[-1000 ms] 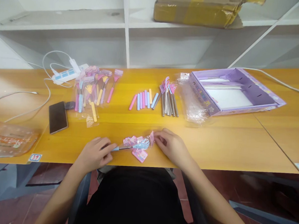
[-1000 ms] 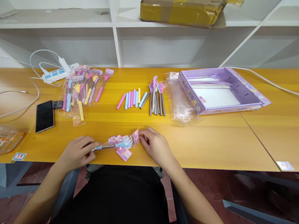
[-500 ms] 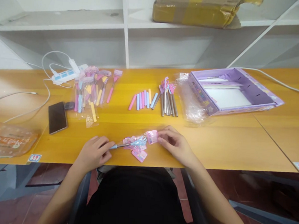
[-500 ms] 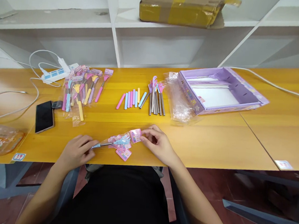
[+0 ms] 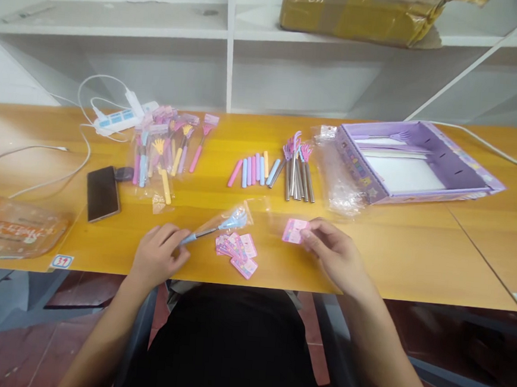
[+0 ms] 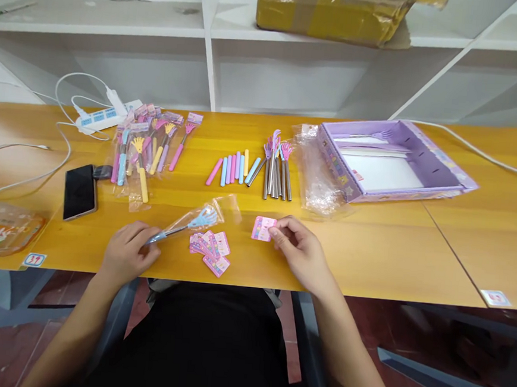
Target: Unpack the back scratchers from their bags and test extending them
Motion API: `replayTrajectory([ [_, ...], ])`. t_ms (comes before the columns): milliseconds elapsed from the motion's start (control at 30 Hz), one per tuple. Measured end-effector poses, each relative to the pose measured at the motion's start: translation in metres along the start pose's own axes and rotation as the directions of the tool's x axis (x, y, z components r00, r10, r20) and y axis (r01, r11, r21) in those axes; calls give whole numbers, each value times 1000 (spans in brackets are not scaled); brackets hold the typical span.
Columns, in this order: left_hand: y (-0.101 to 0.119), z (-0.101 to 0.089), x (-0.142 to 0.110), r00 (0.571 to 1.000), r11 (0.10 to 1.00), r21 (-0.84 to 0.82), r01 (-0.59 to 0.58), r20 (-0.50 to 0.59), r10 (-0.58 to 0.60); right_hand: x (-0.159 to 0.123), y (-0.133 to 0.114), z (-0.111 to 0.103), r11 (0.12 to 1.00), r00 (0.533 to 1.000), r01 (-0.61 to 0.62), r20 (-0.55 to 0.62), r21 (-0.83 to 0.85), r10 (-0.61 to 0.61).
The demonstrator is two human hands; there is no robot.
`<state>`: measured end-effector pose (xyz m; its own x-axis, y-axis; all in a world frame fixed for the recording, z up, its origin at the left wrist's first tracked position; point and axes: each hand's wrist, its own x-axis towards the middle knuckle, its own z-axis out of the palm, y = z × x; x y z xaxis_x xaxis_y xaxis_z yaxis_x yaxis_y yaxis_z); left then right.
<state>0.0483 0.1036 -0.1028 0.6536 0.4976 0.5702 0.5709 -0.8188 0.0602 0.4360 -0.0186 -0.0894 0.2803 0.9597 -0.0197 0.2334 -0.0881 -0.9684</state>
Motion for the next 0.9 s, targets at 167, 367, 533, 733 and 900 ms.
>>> replayTrajectory([
  [167, 5, -3, 3, 996, 994, -77, 71, -49, -75, 8, -13, 39, 983, 956, 80, 292, -164, -29],
  [367, 21, -2, 13, 998, 975, -214, 54, -8, -57, 35, -46, 70, 983, 899, 181, 403, 10, -169],
  [533, 23, 10, 10, 979, 931, -307, 197, 117, -169, 46, -91, 74, 931, 903, 355, 227, 91, -366],
  [733, 23, 9, 12, 926, 828, -441, 347, 303, -226, 46, -123, 77, 881, 848, 468, 247, 64, -468],
  [900, 21, 1, 13, 876, 700, -550, 455, 418, -241, 44, -120, 95, 912, 892, 270, 277, 309, -358],
])
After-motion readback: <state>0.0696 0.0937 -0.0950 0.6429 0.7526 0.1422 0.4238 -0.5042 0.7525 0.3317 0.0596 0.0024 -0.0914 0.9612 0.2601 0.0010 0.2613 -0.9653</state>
